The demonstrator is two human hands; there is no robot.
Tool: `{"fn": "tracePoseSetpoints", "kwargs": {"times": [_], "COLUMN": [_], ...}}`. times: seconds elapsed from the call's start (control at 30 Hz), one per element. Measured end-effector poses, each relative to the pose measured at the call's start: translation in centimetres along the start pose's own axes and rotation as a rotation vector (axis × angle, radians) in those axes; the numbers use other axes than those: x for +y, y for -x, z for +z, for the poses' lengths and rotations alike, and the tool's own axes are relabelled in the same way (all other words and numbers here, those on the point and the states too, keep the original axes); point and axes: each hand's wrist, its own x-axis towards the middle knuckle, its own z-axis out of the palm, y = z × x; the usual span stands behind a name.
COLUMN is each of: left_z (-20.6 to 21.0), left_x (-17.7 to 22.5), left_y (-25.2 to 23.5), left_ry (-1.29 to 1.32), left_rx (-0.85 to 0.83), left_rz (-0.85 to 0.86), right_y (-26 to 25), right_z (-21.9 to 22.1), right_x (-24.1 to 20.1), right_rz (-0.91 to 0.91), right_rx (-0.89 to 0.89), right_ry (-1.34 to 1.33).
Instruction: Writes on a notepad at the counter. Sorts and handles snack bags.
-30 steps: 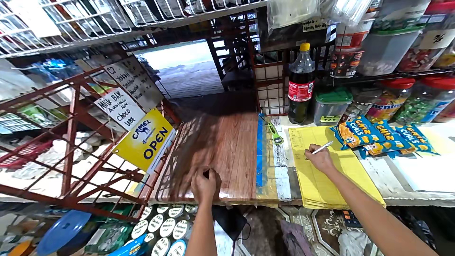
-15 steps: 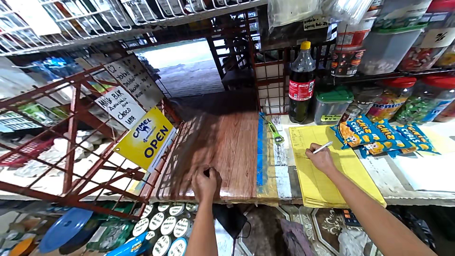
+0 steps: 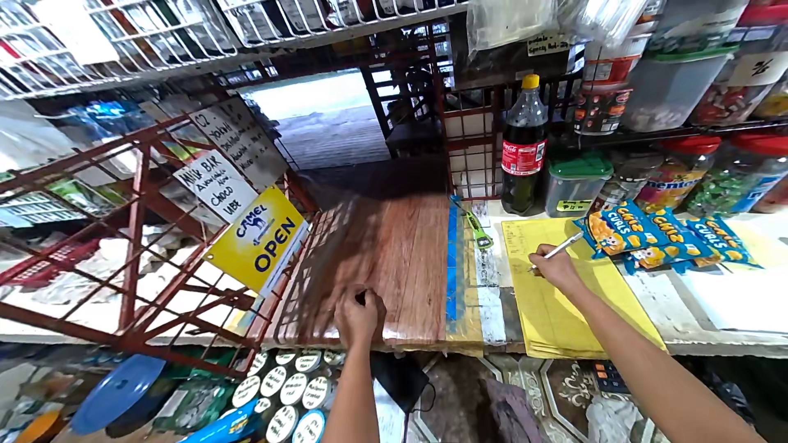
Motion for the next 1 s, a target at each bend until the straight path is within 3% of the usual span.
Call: {"fn": "tracePoseSetpoints", "kwargs": {"times": [0.63, 1.0], "left_z": [0.0, 0.1], "left_x": [-0.2, -0.1], "left_y": [-0.1, -0.1], "left_ry": [0.006, -0.006], "left_rx": [0.004, 0.013], "left_rz": [0.003, -0.005], "right_y": [0.6, 0.4], "right_z": [2.7, 2.7], "right_x": [0.4, 0.6], "right_rz": [-0.152, -0.149], "right_rx": [-0.022, -0.008], "right_ry": [0.304, 0.302]}}
